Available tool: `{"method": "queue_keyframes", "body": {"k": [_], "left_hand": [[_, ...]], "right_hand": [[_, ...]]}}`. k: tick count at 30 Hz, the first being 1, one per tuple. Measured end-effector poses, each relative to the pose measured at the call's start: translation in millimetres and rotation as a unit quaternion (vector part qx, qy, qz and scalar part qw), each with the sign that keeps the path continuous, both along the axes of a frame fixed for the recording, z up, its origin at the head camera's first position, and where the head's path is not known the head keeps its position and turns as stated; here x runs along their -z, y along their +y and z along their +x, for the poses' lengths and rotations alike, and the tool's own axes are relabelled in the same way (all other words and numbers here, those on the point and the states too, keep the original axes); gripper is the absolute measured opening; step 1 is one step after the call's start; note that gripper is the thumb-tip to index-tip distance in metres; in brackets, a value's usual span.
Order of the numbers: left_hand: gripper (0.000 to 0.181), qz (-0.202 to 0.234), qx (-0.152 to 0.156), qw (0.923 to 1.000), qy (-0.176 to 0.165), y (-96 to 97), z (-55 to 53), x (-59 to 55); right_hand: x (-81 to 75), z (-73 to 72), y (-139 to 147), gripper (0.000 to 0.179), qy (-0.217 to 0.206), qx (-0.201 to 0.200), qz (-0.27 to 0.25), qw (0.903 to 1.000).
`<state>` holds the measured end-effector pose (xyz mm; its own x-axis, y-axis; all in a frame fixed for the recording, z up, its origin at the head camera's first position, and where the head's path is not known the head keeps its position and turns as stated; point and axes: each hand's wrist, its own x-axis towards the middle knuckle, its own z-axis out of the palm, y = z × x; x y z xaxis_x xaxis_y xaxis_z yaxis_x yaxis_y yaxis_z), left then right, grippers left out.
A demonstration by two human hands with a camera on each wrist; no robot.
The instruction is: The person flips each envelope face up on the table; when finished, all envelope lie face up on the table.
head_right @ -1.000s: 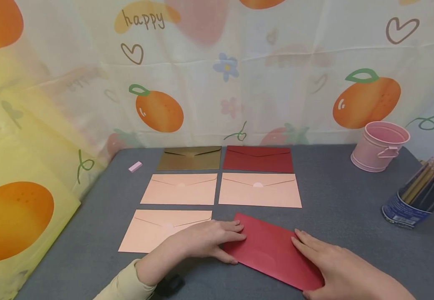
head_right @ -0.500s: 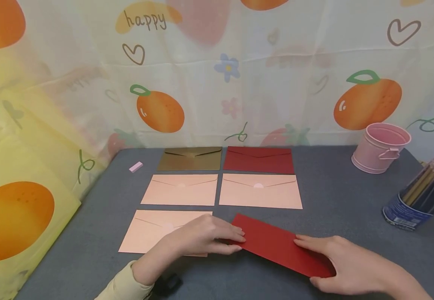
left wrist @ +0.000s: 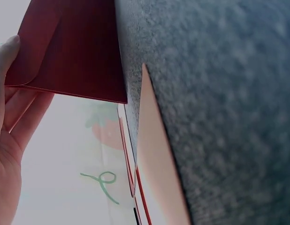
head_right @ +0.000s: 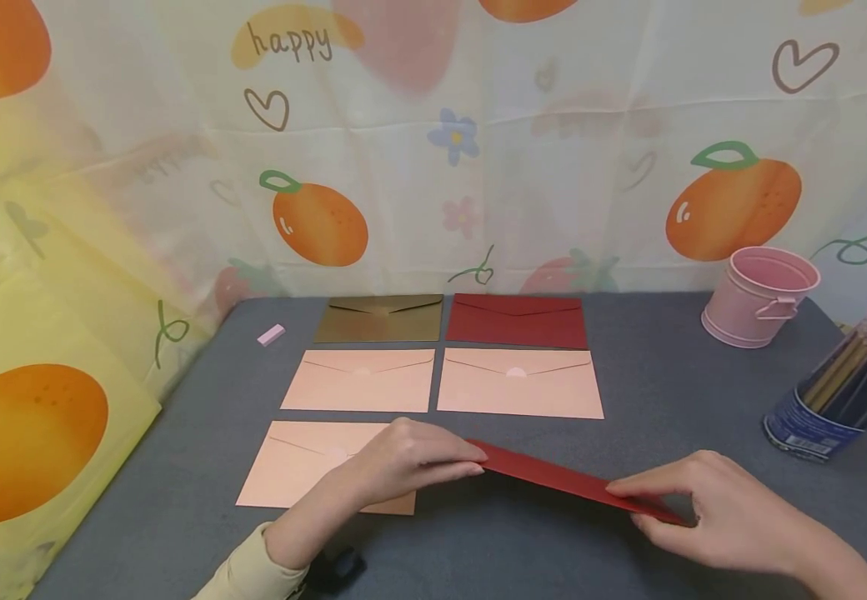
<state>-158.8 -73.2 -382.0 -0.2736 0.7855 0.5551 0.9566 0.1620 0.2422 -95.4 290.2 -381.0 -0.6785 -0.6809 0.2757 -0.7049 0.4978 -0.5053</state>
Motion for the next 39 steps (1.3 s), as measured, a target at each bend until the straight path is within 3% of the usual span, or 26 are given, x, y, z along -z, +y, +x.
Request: {"method": "queue_keyframes", "body": {"k": [6, 9, 12, 16, 21, 27, 32, 39], "left_hand": [[0.021, 0.027, -0.014, 0.9992, -0.025, -3.5, -2.8, -0.2], [0.022, 0.039, -0.033, 0.9977, -0.043, -4.1, -3.6, 0.3], [0.022, 0.058, -0.054, 0.9926, -0.092, -4.6, -2.2, 0.6], [0.019, 0.093, -0.070, 0.9772, -0.177, -4.8, 0.7, -0.1], [0.017, 0.130, -0.101, 0.9526, -0.256, -5.4, 2.1, -0.2], [0.017, 0.125, -0.159, 0.9200, -0.336, -7.9, 1.1, 0.5], [0.016, 0.102, -0.189, 0.9107, -0.353, -10.1, -1.2, 2.5], [0.018, 0.072, -0.220, 0.9101, -0.344, -12.6, -3.0, 5.8]], "right_hand": [[0.7, -3.2, 2.1, 0.044, 0.021, 0.010, -0.050, 0.9985], [1.0, -5.0, 1.5, 0.041, 0.032, 0.049, -0.062, 0.9964], [-1.9, -5.7, -0.5, 0.034, 0.019, 0.099, -0.065, 0.9928], [-7.2, -5.6, -7.0, 0.026, -0.019, 0.154, -0.066, 0.9857], [-8.5, -6.9, -15.8, 0.019, -0.072, 0.187, -0.073, 0.9770], [-5.1, -13.0, -22.3, 0.011, -0.101, 0.222, -0.072, 0.9672], [-1.6, -20.0, -24.8, 0.012, -0.139, 0.239, -0.058, 0.9595], [5.1, -28.3, -27.3, 0.019, -0.150, 0.254, -0.050, 0.9540]]}}
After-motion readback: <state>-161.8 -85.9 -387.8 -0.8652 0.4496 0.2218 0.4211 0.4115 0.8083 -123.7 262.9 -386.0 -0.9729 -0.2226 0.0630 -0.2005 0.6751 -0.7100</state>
